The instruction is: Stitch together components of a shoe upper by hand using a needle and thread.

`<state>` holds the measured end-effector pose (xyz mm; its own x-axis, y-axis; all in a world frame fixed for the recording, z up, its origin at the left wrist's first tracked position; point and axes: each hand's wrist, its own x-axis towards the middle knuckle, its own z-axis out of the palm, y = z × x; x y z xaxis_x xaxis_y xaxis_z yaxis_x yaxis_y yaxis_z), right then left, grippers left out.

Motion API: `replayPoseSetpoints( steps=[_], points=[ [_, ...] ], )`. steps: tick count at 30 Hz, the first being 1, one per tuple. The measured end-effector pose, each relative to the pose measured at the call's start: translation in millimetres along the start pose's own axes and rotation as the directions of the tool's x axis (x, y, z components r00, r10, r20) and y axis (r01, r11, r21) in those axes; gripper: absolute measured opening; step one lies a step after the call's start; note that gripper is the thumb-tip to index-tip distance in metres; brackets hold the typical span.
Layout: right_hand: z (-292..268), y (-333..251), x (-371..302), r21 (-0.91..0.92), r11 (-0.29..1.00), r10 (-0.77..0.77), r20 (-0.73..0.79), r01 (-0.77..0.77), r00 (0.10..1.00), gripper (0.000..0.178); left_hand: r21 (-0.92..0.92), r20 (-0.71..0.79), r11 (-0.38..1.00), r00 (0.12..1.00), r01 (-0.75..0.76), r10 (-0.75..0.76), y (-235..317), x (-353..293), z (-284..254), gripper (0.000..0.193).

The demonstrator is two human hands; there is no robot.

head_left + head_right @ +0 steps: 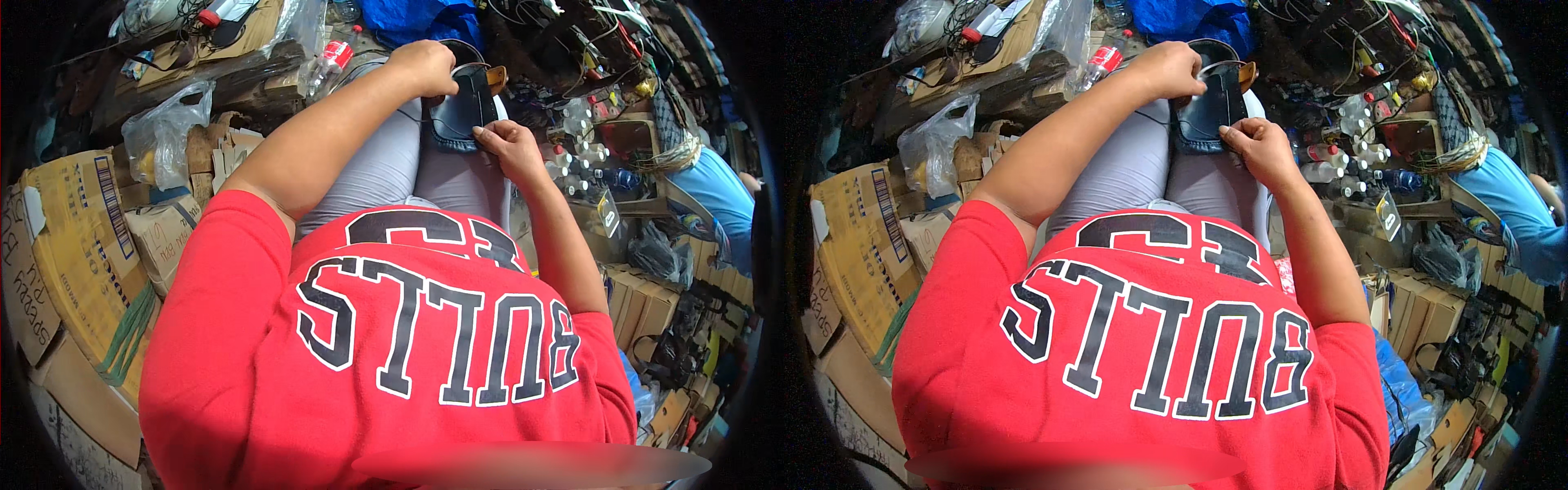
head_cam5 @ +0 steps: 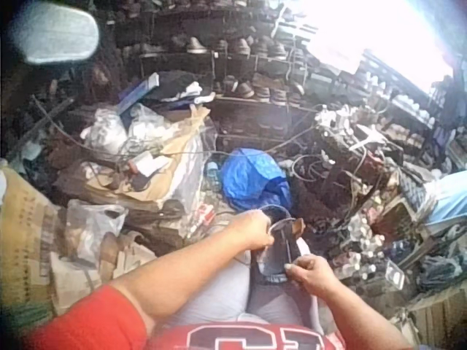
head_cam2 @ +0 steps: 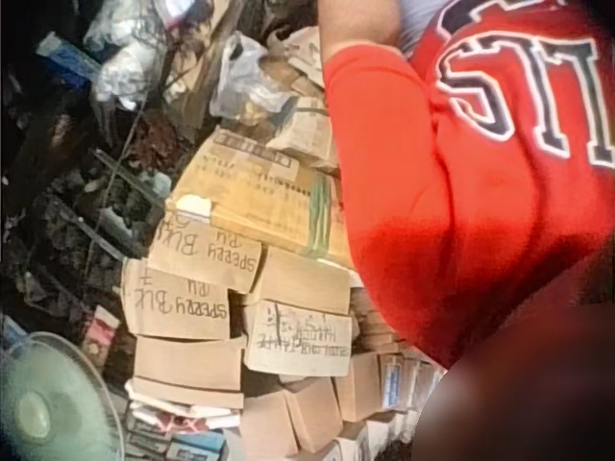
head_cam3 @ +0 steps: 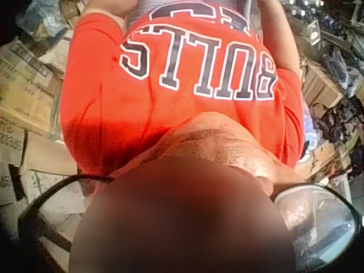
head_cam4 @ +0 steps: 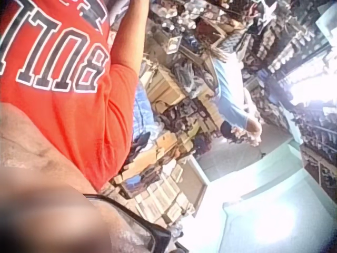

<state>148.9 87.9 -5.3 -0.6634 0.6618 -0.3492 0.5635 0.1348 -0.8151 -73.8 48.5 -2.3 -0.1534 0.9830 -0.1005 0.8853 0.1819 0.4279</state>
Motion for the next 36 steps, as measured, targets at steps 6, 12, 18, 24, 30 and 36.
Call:
replayPoseSetpoints(
  steps=[6,12,18,24,30,36],
  points=[
    [-4.1,10.2,-7.7,0.273,0.962,-0.018,-0.021,0.023,1.0,0.026,0.045,-0.166,0.999,0.986,0.015,-0.007,-21.5,-12.2,-1.4,0.026],
    [-0.5,15.1,-8.1,0.215,0.973,-0.068,-0.062,0.08,0.996,0.026,0.084,-0.219,0.976,0.959,0.202,-0.179,-83.0,20.9,5.0,0.031],
    [-1.7,2.6,-0.1,-0.02,0.997,-0.073,-0.084,0.071,0.994,0.029,0.135,-0.123,0.892,0.9,0.432,-0.418,-113.1,17.1,-23.6,0.053],
    [-18.0,-6.5,23.6,-0.318,0.896,-0.293,0.096,0.308,0.951,0.025,-0.247,-0.165,0.834,0.87,-0.493,0.465,4.9,-54.7,3.1,0.036],
    [-26.6,-9.3,3.7,0.035,0.978,-0.209,0.062,0.207,0.976,0.023,-0.048,-0.203,0.875,0.862,-0.482,0.464,26.5,-86.6,37.4,0.025],
    [-26.2,-11.0,-2.9,-0.209,0.961,-0.14,0.197,0.182,0.97,0.028,0.015,-0.254,0.864,0.834,-0.503,0.49,28.9,-88.2,37.6,0.022]
  ],
)
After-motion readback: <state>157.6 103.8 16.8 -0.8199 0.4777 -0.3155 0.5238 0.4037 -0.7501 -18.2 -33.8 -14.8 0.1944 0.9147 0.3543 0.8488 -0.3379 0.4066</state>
